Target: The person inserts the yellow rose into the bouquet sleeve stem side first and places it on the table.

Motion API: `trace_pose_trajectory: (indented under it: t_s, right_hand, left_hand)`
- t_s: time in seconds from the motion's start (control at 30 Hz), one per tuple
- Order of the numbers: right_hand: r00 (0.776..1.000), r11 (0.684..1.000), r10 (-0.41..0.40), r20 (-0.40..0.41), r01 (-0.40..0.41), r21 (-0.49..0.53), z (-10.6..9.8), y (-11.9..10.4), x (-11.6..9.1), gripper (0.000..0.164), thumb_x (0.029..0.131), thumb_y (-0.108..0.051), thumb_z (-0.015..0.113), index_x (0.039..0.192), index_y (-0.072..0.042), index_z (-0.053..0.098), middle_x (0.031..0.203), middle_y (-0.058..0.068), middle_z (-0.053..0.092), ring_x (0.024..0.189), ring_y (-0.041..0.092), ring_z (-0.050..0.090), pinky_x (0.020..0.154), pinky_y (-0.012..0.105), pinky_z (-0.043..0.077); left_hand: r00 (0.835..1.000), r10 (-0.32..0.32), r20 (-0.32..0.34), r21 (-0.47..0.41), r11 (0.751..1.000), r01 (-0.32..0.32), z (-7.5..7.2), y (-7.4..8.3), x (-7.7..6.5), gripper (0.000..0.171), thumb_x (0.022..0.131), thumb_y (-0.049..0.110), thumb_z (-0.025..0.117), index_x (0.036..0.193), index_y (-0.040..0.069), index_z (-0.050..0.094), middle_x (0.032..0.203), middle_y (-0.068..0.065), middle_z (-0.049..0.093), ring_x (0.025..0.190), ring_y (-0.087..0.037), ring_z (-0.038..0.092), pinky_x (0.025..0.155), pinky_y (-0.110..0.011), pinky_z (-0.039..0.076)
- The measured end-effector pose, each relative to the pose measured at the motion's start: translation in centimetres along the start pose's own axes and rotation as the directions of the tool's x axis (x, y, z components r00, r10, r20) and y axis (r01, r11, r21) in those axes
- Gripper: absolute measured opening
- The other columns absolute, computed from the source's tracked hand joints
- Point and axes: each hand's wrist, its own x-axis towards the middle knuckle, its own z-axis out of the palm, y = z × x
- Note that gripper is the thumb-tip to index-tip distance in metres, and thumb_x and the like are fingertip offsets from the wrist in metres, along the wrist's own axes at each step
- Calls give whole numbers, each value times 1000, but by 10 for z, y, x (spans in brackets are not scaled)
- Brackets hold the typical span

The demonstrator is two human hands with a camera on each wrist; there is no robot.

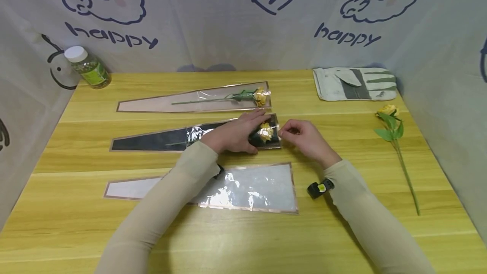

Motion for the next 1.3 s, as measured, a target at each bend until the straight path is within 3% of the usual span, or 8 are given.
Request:
trace_pose_trajectory:
  t_s: [0.2, 0.5, 0.7, 0.93, 1.07, 1.3]
  right_hand:
    - [1000, 1000, -8, 4, 8, 8, 0, 1, 0, 19, 98, -20, 62, 100, -2, 67, 96, 13, 63, 85, 26, 55, 70, 40, 51]
    - [999, 997, -21, -42, 18, -71, -9, 0, -11, 21, 100, -21, 58, 107, -3, 66, 99, 12, 64, 86, 25, 57, 74, 40, 49]
    - [998, 980, -52, -28, 45, -194, -15, -4, -29, 21, 100, -20, 57, 107, -2, 67, 101, 8, 65, 95, 25, 59, 83, 43, 49]
    - [999, 957, -25, 27, 32, -287, -17, -4, -58, 21, 100, -21, 59, 105, -3, 68, 99, 5, 65, 93, 22, 60, 82, 42, 49]
    - [999, 950, -10, 45, 24, -311, -15, -3, -71, 19, 99, -21, 60, 103, -4, 68, 95, 4, 65, 89, 20, 59, 79, 40, 49]
    - [996, 945, 54, 72, -27, -327, -8, 2, -86, 17, 97, -20, 62, 101, -5, 69, 88, 1, 63, 80, 17, 56, 73, 37, 48]
  left_hand:
    - [1000, 21, -11, -25, 999, -22, 0, -3, -2, 105, 79, 25, 84, 158, 12, 16, 163, -11, 4, 147, -27, 6, 115, -45, 16]
    - [998, -14, -68, -22, 1000, 12, -3, -2, -15, 99, 86, 43, 75, 158, 8, 16, 163, -10, 5, 148, -22, 5, 115, -41, 20]
    - [983, 2, -183, 43, 999, 6, -6, 7, -39, 81, 94, 42, 67, 156, 8, 26, 162, -9, 15, 146, -24, 17, 112, -43, 27]
    - [953, 96, -287, 104, 992, -69, 7, 22, -73, 70, 92, 30, 71, 148, 2, 40, 153, -15, 34, 138, -30, 35, 104, -44, 40]
    - [951, 134, -279, 118, 988, -104, 19, 30, -87, 68, 91, 29, 73, 145, 1, 45, 150, -16, 40, 136, -30, 38, 106, -43, 37]
    - [976, 153, -153, 129, 983, -134, 43, 41, -97, 74, 87, 36, 75, 144, -1, 45, 150, -17, 39, 138, -31, 35, 109, -42, 32]
